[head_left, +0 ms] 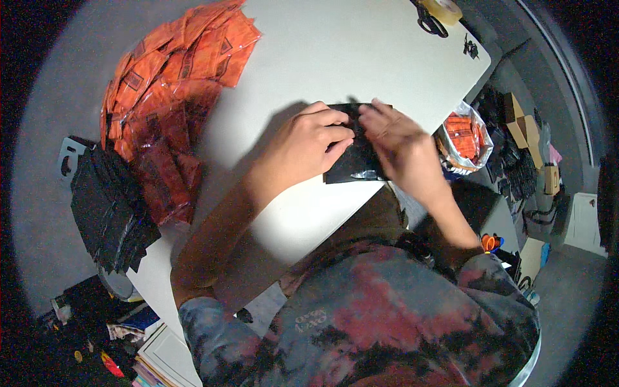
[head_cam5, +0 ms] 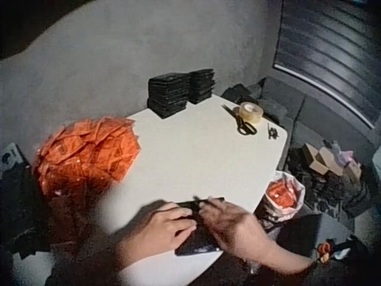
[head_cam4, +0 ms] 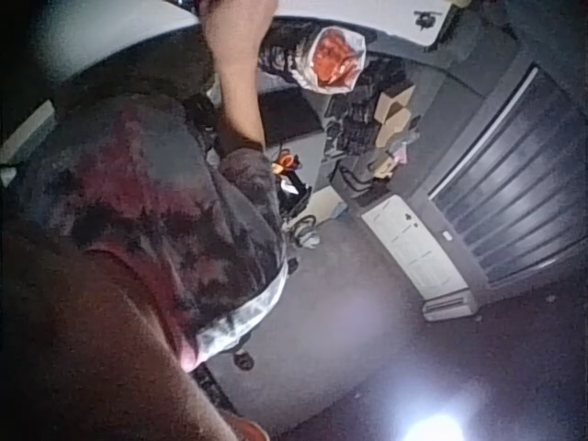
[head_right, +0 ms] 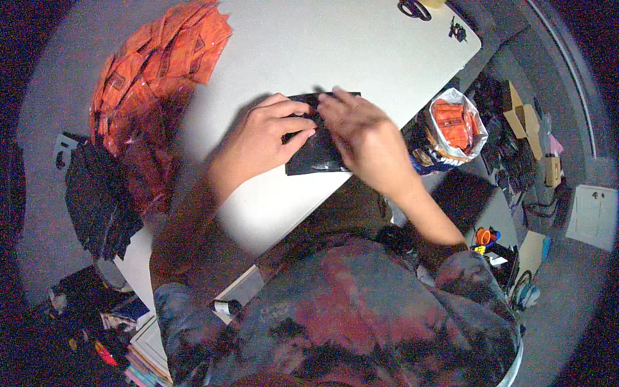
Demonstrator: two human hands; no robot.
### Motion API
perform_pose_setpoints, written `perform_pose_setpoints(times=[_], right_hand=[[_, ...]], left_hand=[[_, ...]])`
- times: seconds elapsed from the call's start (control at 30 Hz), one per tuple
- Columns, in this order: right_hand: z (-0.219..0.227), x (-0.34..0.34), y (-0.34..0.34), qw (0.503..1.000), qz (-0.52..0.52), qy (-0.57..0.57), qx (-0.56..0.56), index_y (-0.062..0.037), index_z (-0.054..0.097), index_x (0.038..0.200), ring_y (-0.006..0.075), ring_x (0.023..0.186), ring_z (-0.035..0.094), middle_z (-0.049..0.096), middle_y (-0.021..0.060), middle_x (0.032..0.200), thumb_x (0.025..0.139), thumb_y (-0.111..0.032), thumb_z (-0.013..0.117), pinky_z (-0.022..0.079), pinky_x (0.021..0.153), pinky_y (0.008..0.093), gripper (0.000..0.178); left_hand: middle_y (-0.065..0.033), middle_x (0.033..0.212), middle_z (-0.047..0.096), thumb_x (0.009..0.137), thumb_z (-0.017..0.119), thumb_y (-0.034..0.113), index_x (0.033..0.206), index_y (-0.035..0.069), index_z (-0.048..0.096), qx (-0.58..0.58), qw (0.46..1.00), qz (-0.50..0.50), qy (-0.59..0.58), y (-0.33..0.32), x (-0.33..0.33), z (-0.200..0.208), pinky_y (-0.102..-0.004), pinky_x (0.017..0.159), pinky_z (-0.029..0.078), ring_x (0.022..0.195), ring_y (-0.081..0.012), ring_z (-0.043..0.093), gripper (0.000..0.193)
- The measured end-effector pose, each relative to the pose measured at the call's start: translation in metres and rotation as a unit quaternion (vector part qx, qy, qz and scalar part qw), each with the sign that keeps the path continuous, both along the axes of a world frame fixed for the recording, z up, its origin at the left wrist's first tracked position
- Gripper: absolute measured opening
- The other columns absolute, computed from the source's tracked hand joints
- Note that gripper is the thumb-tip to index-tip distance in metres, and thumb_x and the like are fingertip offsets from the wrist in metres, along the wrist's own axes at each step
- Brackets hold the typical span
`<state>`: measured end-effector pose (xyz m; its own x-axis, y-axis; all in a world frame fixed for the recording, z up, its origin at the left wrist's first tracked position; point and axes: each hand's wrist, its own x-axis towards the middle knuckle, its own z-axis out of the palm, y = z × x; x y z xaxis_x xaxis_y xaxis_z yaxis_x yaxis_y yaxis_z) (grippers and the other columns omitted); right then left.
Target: Packing small orange objects into black plastic mailers and sealing them with tape.
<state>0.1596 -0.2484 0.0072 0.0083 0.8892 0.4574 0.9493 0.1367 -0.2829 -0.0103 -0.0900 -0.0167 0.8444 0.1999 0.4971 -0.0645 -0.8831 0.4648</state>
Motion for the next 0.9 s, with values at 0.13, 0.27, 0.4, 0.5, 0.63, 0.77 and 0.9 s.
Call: perform_pose_setpoints(times=[0.13, 0.27, 0.4, 0.5, 0.63, 0.77, 0.9], right_hand=[[-0.008, 0.000, -0.008, 0.992, 0.001, -0.030, -0.123, -0.0015, 0.070, 0.126, 0.0359, 0.137, 0.057, 0.065, 0.0151, 0.141, 0.087, -0.010, 0.069, 0.042, 0.117, 0.0540, 0.040], [-0.017, -0.012, -0.004, 0.994, 0.007, 0.006, -0.109, 0.0013, 0.061, 0.139, 0.0351, 0.142, 0.051, 0.059, 0.0171, 0.148, 0.095, -0.013, 0.066, 0.036, 0.120, 0.0579, 0.046], [0.003, -0.019, -0.006, 0.991, 0.019, -0.002, -0.136, 0.0055, 0.045, 0.150, 0.0417, 0.152, 0.036, 0.040, 0.0230, 0.162, 0.099, -0.028, 0.065, 0.029, 0.122, 0.0610, 0.064], [0.003, -0.025, -0.017, 0.985, 0.052, -0.017, -0.165, 0.0069, 0.041, 0.151, 0.0445, 0.154, 0.030, 0.034, 0.0238, 0.165, 0.099, -0.039, 0.064, 0.028, 0.122, 0.0618, 0.073], [-0.003, -0.030, -0.021, 0.981, 0.053, -0.066, -0.174, 0.0061, 0.046, 0.148, 0.0432, 0.152, 0.033, 0.035, 0.0228, 0.164, 0.101, -0.040, 0.060, 0.031, 0.120, 0.0618, 0.068], [0.014, -0.026, -0.019, 0.979, 0.065, -0.085, -0.173, 0.0053, 0.053, 0.143, 0.0430, 0.144, 0.045, 0.049, 0.0235, 0.154, 0.105, -0.037, 0.054, 0.037, 0.118, 0.0545, 0.057], [0.067, -0.009, -0.009, 0.896, 0.022, 0.388, -0.215, 0.0043, 0.055, 0.143, 0.0364, 0.137, 0.056, 0.063, 0.0225, 0.141, 0.109, -0.037, 0.050, 0.041, 0.115, 0.0399, 0.053]], left_hand=[[-0.0073, 0.108, 0.076, 0.085, 0.079, 0.014, 0.094, 0.008, 0.081, -0.006, 1.000, -0.001, -0.001, 0.000, -0.001, 0.000, -0.0385, 0.089, 0.058, 0.097, -0.0266, 0.070, 0.012], [-0.0084, 0.107, 0.077, 0.082, 0.081, 0.010, 0.093, 0.006, 0.081, -0.019, 0.999, -0.003, -0.030, 0.001, 0.003, -0.005, -0.0384, 0.085, 0.059, 0.094, -0.0265, 0.071, 0.012], [-0.0116, 0.105, 0.078, 0.084, 0.079, 0.003, 0.092, 0.002, 0.079, -0.142, 0.982, 0.025, -0.125, 0.010, 0.001, -0.009, -0.0367, 0.083, 0.059, 0.092, -0.0242, 0.074, 0.008], [-0.0147, 0.105, 0.078, 0.096, 0.070, 0.000, 0.103, -0.004, 0.075, -0.279, 0.937, 0.051, -0.204, 0.027, 0.000, -0.015, -0.0308, 0.089, 0.056, 0.098, -0.0178, 0.072, 0.010], [-0.0160, 0.112, 0.076, 0.100, 0.067, 0.003, 0.108, -0.005, 0.073, -0.360, 0.907, 0.071, -0.204, 0.036, -0.001, -0.023, -0.0279, 0.090, 0.054, 0.102, -0.0156, 0.070, 0.012], [-0.0179, 0.116, 0.075, 0.102, 0.065, 0.008, 0.110, -0.004, 0.072, -0.378, 0.899, 0.081, -0.207, 0.035, 0.001, -0.020, -0.0301, 0.090, 0.055, 0.104, -0.0180, 0.071, 0.016], [-0.0174, 0.121, 0.074, 0.105, 0.049, 0.012, 0.121, -0.003, 0.067, -0.403, 0.870, 0.099, -0.265, 0.043, -0.010, -0.017, -0.0337, 0.087, 0.057, 0.111, -0.0231, 0.070, 0.029]])
